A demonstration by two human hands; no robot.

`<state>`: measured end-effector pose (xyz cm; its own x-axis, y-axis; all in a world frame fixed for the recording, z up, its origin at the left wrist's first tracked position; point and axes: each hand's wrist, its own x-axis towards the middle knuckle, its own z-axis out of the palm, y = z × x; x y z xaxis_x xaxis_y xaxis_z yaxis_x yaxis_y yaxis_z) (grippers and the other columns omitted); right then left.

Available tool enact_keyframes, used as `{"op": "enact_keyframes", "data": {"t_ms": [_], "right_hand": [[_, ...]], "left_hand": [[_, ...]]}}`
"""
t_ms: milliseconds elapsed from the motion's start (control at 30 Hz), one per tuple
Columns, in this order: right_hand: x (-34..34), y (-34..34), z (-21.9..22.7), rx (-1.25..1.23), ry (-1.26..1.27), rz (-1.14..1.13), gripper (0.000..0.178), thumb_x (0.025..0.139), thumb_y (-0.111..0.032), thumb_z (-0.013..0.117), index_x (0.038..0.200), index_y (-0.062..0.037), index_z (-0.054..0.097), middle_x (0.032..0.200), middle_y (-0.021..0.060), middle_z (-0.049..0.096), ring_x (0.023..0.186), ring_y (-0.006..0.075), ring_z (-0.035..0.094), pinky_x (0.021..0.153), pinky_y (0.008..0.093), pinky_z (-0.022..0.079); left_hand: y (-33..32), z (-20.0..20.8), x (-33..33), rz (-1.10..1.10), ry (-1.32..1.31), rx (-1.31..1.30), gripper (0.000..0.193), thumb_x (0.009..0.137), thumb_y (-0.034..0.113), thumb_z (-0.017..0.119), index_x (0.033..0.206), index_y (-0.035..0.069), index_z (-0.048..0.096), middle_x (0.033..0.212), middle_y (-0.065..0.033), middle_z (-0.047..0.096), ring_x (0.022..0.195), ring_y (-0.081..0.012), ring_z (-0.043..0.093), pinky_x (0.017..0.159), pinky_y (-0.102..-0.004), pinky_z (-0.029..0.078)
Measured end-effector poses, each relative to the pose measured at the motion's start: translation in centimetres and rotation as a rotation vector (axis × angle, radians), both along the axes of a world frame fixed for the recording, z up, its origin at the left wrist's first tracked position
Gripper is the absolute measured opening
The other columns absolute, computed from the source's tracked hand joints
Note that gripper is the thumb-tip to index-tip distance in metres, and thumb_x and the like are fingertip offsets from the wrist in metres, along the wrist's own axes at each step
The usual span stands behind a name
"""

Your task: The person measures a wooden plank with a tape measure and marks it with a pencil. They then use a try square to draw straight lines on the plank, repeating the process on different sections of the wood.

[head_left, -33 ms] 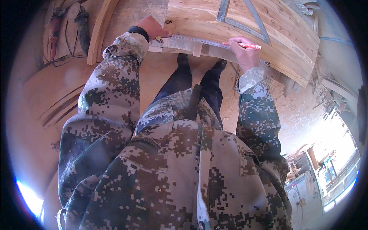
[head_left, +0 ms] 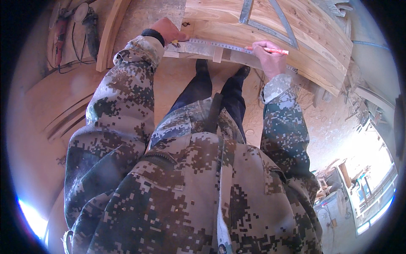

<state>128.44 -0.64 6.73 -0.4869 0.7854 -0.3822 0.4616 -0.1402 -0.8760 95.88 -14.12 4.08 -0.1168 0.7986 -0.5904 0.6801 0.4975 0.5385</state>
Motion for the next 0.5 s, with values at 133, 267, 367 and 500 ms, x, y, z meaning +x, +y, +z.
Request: {"op": "enact_keyframes", "data": {"t_ms": [133, 267, 367, 500], "right_hand": [[0.11, 0.07, -0.11, 0.004, -0.017, 0.002, 0.017, 0.086, -0.018, 0.069, 0.091, -0.0025, 0.075, 0.079, 0.0073, 0.075, 0.072, 0.0086, 0.065, 0.065, 0.0245, 0.049], [0.15, 0.16, -0.38, 0.045, -0.028, 0.009, 0.018, 0.086, -0.019, 0.07, 0.091, -0.0022, 0.075, 0.078, 0.0072, 0.074, 0.072, 0.009, 0.066, 0.066, 0.0249, 0.05], [0.11, 0.11, -0.43, 0.08, -0.028, 0.01, 0.019, 0.086, -0.019, 0.07, 0.09, -0.002, 0.075, 0.078, 0.0079, 0.074, 0.073, 0.0097, 0.067, 0.066, 0.0254, 0.051], [0.19, 0.05, -0.3, 0.074, -0.031, 0.008, 0.019, 0.086, -0.02, 0.07, 0.09, -0.0021, 0.075, 0.078, 0.009, 0.075, 0.073, 0.0107, 0.068, 0.067, 0.026, 0.052]], "left_hand": [[-0.05, -0.04, -0.09, -0.017, -0.012, 0.05, 0.041, 0.071, 0.041, 0.082, 0.071, 0.001, 0.076, 0.056, -0.0082, 0.063, 0.049, -0.0168, 0.054, 0.051, -0.0372, 0.045], [0.02, -0.01, -0.19, -0.05, -0.063, 0.071, 0.043, 0.071, 0.043, 0.083, 0.066, 0.001, 0.073, 0.052, -0.0065, 0.059, 0.046, -0.0167, 0.05, 0.047, -0.0369, 0.042], [-0.01, 0.09, -0.12, -0.054, -0.104, 0.108, 0.045, 0.072, 0.044, 0.083, 0.065, 0.001, 0.073, 0.049, -0.0051, 0.055, 0.044, -0.0159, 0.048, 0.046, -0.0366, 0.041], [0.13, 0.34, 0.04, 0.092, -0.04, -0.055, 0.045, 0.072, 0.045, 0.082, 0.063, 0.001, 0.072, 0.046, -0.0036, 0.05, 0.043, -0.0148, 0.046, 0.045, -0.0367, 0.039]]}}
